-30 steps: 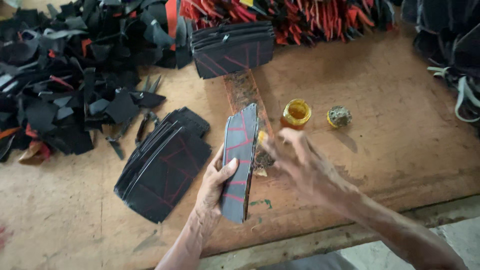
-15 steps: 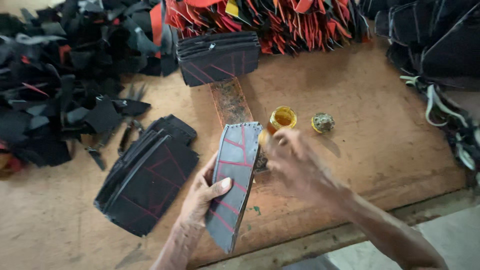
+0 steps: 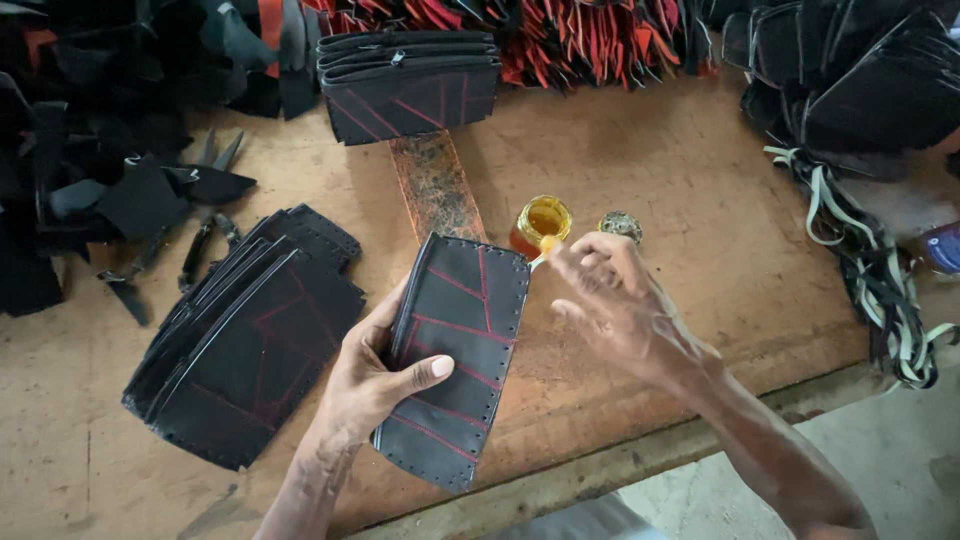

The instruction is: The person applies a yellow adhesive from a small jar onto the edges of black leather pieces with red stitching. They repeatedly dip a finger into the jar and spread the glue along the perimeter of each piece, then place the treated piece onto a growing stack.

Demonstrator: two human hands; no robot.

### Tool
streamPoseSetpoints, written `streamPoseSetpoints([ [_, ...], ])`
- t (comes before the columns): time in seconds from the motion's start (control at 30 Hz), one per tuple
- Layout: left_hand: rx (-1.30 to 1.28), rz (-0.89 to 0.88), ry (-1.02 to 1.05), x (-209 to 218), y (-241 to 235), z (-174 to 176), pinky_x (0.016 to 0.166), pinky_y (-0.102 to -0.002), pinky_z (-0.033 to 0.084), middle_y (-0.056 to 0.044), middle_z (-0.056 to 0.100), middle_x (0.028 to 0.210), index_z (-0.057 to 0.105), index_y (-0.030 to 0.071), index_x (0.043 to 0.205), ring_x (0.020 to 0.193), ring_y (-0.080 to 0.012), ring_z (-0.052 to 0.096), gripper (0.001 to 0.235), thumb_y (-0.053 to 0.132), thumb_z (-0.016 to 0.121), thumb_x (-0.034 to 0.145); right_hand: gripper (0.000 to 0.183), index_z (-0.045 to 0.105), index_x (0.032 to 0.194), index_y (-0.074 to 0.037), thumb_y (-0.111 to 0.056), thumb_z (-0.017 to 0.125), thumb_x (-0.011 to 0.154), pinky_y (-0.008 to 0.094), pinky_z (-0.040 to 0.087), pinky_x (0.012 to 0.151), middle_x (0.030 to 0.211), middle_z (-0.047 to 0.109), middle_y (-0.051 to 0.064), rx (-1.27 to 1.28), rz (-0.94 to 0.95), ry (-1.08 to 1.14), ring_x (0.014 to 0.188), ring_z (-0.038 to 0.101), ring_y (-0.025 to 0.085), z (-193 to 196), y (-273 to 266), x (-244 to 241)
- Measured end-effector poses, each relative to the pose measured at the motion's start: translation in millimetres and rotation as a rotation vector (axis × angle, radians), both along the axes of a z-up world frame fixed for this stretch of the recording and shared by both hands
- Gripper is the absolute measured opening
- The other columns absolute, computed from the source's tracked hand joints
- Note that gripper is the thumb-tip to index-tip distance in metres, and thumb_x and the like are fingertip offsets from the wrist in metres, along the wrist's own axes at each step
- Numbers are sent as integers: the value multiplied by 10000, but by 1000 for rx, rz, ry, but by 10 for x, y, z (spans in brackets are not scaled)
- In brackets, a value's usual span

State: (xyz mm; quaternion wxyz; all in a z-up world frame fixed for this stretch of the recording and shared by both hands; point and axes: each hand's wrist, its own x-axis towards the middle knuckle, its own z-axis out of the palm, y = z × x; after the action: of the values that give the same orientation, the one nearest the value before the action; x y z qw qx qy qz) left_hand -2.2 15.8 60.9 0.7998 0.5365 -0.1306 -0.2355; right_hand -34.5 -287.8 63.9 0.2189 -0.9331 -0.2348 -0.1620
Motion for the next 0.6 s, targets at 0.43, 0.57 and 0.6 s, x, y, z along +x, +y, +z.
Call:
streamPoseSetpoints([
  [0.43,2,39,1,10,-2,18,1041,-300,500,-104,631,1395,361,5,1575,1210,-141,616,942,28,830,758,680,571,1418,-346,-59,806,849,308,536,980,1275,529,0,105,182,145,1139,584,193,136,20,-162],
  [0.57,52,47,-53,8,-24,42,1075,-301,478,-108,611,1424,374,-5,1568,1254,-140,591,949,23,841,741,883,403,1530,-210,-118,841,768,384,478,1112,1358,450,111,151,180,240,1210,540,253,81,30,-15],
  [0.6,66,51,-39,6,-25,42,1064,-310,493,-111,620,1416,374,1,1566,1243,-147,603,955,26,841,733,908,386,1534,-199,-130,851,756,386,470,1113,1360,440,121,131,176,255,1206,535,253,78,50,21],
])
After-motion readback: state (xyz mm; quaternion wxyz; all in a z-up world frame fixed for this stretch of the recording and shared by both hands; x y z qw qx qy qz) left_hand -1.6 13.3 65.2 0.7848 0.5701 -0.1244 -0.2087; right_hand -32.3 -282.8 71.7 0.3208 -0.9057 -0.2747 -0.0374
